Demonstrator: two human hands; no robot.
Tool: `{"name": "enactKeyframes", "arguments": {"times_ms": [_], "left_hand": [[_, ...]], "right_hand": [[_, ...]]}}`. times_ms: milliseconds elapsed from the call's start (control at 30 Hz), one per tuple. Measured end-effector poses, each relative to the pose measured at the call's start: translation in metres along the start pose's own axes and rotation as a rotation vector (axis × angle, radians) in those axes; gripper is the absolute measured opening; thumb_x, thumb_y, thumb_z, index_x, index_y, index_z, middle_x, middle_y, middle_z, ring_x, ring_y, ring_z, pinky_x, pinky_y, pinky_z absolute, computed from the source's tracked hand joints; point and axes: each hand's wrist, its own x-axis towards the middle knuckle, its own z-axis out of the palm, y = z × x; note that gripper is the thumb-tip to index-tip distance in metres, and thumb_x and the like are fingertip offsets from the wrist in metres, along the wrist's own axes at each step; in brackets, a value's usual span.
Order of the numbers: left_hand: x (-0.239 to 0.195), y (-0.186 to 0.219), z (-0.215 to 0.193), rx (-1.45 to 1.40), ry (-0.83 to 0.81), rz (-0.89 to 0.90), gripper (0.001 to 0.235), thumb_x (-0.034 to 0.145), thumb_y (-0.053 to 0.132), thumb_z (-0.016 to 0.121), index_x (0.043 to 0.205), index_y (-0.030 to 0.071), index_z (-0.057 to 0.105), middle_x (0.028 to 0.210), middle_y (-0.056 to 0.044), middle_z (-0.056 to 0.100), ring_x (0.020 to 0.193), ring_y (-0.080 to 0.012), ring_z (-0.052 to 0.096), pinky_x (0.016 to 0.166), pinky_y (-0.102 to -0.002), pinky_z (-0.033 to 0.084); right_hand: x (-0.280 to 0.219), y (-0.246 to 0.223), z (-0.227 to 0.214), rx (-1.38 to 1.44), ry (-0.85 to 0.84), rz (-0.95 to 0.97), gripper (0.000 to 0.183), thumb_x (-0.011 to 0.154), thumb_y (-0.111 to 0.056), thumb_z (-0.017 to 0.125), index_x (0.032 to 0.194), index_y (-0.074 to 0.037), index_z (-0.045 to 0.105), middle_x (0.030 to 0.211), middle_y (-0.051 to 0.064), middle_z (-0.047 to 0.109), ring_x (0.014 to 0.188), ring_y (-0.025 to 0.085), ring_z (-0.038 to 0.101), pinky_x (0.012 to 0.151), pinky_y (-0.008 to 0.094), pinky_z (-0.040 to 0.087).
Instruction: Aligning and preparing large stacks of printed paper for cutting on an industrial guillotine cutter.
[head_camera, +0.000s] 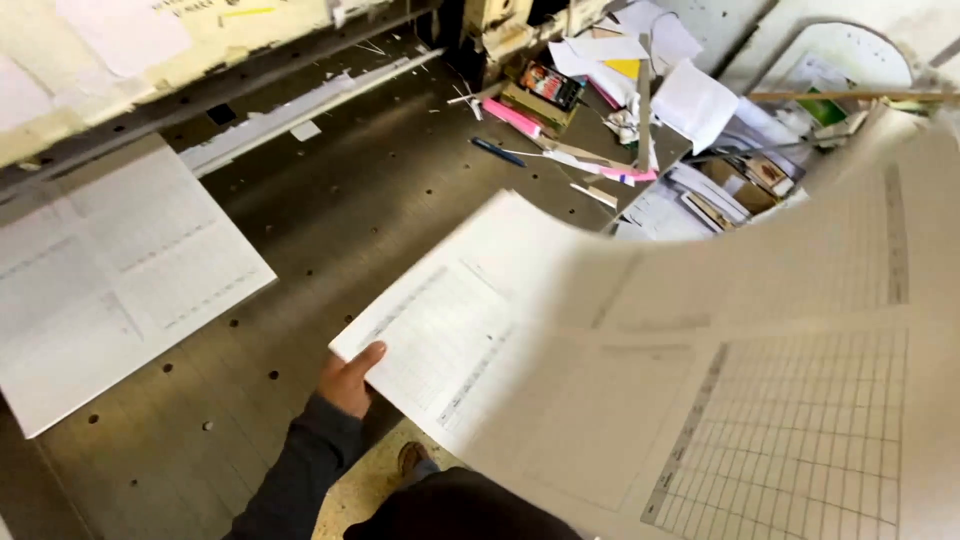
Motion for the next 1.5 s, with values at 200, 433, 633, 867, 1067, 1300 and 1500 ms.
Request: {"name": "enactKeyframes", "arguments": {"times_ms": [200,433,633,867,1067,1300,1500], "left_hand": [[-0.060,0.001,-0.061,-0.452,0.215,-0.110,0.077,0.084,0.014,0.051,0.159,0.003,0.039,0.159,-0.024,0.048,0.146,-0.0431,0.045,0.122,-0.060,0.036],[-0.100,-0.129,-0.052,-0.441,0.853,-0.314,0.061,0.091,0.023,0.058,0.148,0.003,0.050,0.146,-0.012,0.055,0.131,-0.0312,0.051,0.106,-0.042,0.041],[-0.090,-0.182,0.015,-0.516,1.198,-0.262,0.044,0.091,0.017,0.073,0.127,-0.007,0.067,0.128,-0.018,0.072,0.110,-0.0359,0.069,0.092,-0.039,0.060],[-0.057,-0.300,0.045,-0.814,1.361,0.023,0.035,0.087,0.012,0.087,0.116,0.008,0.068,0.094,-0.012,0.070,0.081,-0.0380,0.073,0.081,-0.050,0.066],[-0.059,-0.299,0.036,-0.700,1.303,0.115,0.042,0.086,0.003,0.085,0.121,0.001,0.063,0.099,-0.018,0.072,0.086,-0.0412,0.074,0.078,-0.059,0.066],[-0.071,-0.302,0.017,-0.504,1.352,-0.006,0.058,0.080,0.004,0.090,0.132,0.000,0.064,0.098,-0.027,0.068,0.081,-0.0480,0.074,0.068,-0.057,0.067],[-0.071,-0.305,0.016,-0.426,1.302,-0.073,0.054,0.084,0.010,0.089,0.132,0.001,0.065,0.095,-0.022,0.068,0.078,-0.0385,0.076,0.069,-0.049,0.069]], "right_hand": [[0.152,0.089,0.066,0.037,-0.340,-0.149,0.039,0.061,-0.029,0.076,0.045,-0.013,0.044,0.045,-0.007,0.038,0.037,0.007,0.039,0.040,0.029,0.025],[0.272,0.215,0.226,-0.640,-0.856,0.806,0.068,0.087,-0.049,0.067,0.140,-0.006,0.066,0.135,0.023,0.071,0.096,0.038,0.067,0.097,0.054,0.051],[0.366,0.386,0.238,-0.642,-1.066,0.678,0.079,0.079,-0.052,0.070,0.134,0.005,0.070,0.111,0.027,0.077,0.084,0.039,0.080,0.072,0.040,0.056],[0.439,0.384,0.271,-1.389,-0.992,-0.026,0.064,0.081,-0.063,0.078,0.091,0.001,0.081,0.092,0.023,0.082,0.093,0.035,0.081,0.079,0.044,0.066],[0.304,0.290,0.414,-0.099,-1.290,-0.269,0.028,0.096,-0.029,0.078,0.119,-0.013,0.075,0.106,0.006,0.073,0.104,0.026,0.071,0.091,0.041,0.061],[0.201,0.242,0.492,-0.338,-1.523,-0.840,0.076,0.085,-0.038,0.079,0.152,-0.013,0.051,0.115,0.009,0.056,0.111,0.029,0.054,0.097,0.044,0.051],[0.187,0.250,0.484,-0.450,-1.478,-0.853,0.066,0.088,-0.027,0.075,0.151,-0.027,0.055,0.114,0.002,0.042,0.112,0.026,0.042,0.100,0.042,0.039]]}}
